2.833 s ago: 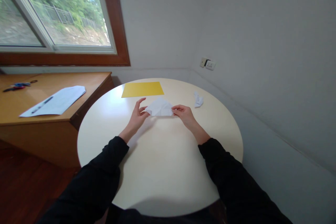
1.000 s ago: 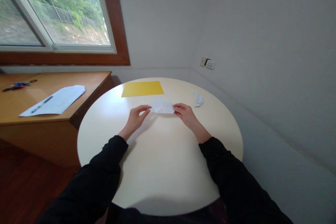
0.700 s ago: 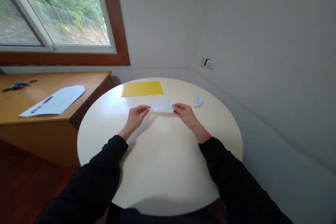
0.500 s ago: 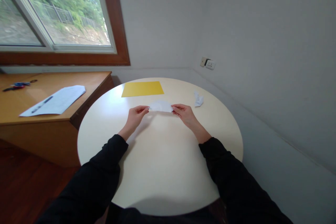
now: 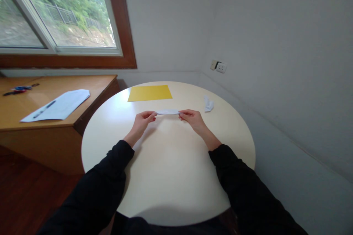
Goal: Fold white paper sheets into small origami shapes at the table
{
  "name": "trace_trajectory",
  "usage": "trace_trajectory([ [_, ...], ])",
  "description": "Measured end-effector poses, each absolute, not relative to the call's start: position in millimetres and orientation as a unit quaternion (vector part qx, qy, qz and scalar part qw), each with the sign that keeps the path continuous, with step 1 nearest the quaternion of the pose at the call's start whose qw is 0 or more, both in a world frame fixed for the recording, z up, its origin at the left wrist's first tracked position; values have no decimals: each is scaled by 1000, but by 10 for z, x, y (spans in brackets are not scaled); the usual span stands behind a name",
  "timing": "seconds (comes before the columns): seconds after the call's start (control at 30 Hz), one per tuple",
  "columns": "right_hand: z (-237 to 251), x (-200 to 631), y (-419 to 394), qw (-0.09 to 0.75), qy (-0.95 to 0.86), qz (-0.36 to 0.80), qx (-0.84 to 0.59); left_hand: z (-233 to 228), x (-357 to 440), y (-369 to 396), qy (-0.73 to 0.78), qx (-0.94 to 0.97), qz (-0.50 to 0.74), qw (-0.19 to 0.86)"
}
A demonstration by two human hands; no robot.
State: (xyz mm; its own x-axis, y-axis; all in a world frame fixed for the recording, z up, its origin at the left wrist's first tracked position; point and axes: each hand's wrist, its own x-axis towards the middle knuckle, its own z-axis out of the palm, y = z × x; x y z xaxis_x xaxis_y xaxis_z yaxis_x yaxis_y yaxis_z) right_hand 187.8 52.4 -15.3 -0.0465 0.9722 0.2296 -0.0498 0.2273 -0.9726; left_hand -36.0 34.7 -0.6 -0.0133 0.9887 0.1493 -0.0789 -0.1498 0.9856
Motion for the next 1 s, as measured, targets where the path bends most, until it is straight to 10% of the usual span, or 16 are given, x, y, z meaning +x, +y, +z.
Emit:
trace_trajectory([
  [1.0, -110, 1833, 491, 586, -515, 446, -439, -23, -345, 344, 449, 524, 576, 438],
])
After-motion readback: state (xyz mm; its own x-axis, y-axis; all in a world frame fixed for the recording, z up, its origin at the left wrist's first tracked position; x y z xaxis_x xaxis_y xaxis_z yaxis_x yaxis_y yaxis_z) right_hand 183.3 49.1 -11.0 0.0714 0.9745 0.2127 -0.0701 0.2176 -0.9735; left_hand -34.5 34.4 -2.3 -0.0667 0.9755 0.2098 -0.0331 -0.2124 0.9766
